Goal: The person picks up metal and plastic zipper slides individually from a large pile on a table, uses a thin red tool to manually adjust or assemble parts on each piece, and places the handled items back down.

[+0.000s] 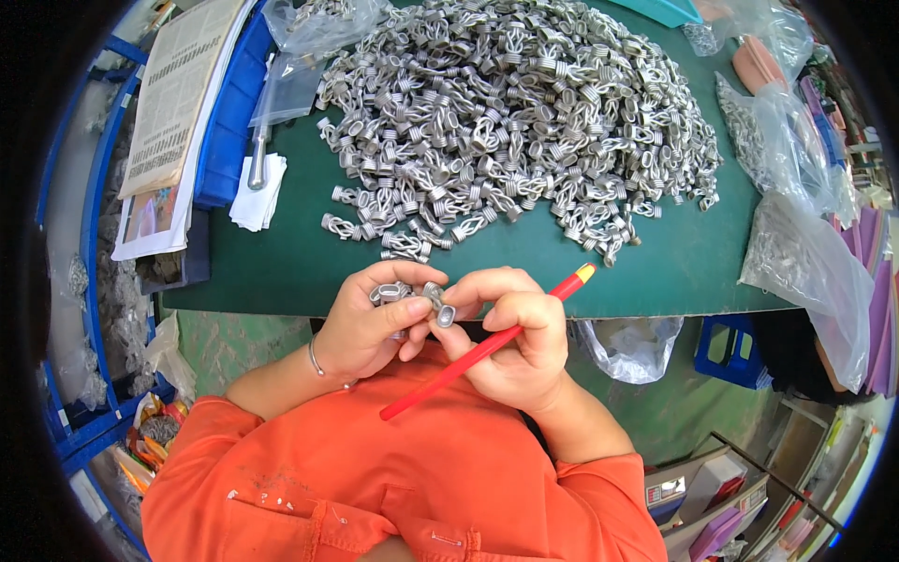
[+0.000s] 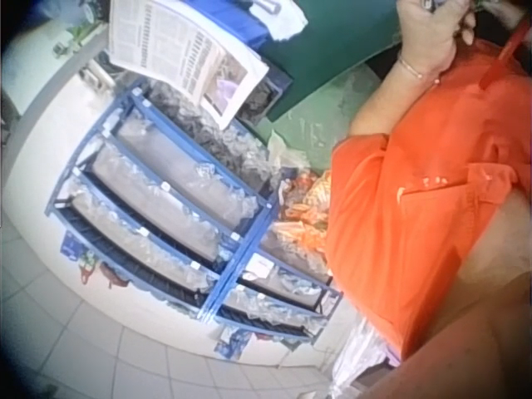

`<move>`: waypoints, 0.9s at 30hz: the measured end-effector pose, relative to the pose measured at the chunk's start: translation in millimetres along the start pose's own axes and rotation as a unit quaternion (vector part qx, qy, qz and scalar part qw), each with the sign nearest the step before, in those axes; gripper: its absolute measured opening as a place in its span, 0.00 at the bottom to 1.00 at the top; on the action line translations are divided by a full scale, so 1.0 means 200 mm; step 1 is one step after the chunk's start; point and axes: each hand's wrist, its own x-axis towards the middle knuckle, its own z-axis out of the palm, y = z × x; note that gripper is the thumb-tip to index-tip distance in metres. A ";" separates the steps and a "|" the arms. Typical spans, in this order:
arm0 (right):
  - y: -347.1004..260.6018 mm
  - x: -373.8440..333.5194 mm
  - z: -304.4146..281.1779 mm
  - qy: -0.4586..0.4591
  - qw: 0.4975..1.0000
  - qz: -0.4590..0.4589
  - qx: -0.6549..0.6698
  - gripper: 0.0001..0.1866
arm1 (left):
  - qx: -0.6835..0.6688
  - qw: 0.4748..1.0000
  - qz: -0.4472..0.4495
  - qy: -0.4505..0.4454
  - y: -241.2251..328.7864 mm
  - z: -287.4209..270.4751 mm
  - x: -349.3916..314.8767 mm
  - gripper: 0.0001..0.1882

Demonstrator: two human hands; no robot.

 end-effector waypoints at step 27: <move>0.15 0.06 -0.09 -0.069 0.941 -0.020 -0.330 0.15 | -0.193 0.971 -0.090 0.110 0.13 0.02 0.00 0.08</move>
